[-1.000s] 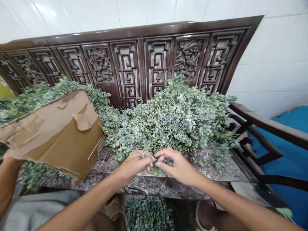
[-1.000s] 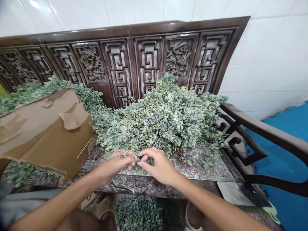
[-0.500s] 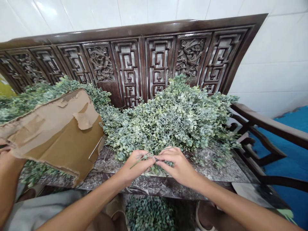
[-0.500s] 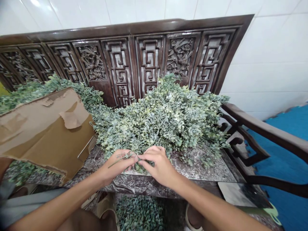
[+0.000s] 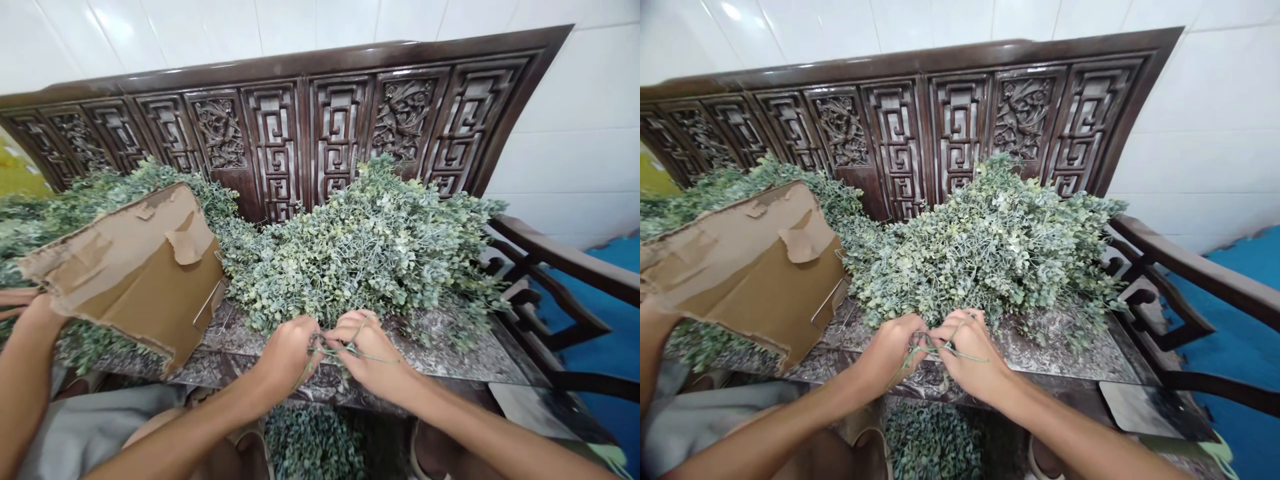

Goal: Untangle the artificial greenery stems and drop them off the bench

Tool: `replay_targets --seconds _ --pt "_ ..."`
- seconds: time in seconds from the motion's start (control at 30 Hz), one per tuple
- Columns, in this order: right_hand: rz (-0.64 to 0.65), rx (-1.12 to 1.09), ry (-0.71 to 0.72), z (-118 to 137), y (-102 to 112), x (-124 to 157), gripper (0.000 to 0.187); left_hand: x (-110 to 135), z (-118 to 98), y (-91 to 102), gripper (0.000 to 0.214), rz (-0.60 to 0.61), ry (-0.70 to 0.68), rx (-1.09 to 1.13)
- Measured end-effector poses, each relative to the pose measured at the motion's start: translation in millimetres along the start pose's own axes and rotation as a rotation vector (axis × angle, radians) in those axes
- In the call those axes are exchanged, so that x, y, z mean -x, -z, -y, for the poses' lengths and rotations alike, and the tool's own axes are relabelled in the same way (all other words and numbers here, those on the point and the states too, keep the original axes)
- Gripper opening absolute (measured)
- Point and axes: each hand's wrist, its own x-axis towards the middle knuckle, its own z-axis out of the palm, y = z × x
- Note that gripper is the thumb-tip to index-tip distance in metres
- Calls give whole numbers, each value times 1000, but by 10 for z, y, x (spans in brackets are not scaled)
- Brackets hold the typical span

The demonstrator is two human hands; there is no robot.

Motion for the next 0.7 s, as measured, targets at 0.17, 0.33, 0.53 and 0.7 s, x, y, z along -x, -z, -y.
replay_targets --seconds 0.17,0.33,0.53,0.7 --pt "84 -371 -173 -43 -17 36 14 -58 133 103 5 40 -22 -66" --pt "256 -588 -274 -133 73 71 19 -150 242 310 9 -31 109 76" --pt "294 -606 -309 -164 123 41 24 -170 257 357 11 -61 158 80" --pt "296 -585 -305 -151 89 21 24 -179 207 333 11 -41 161 165"
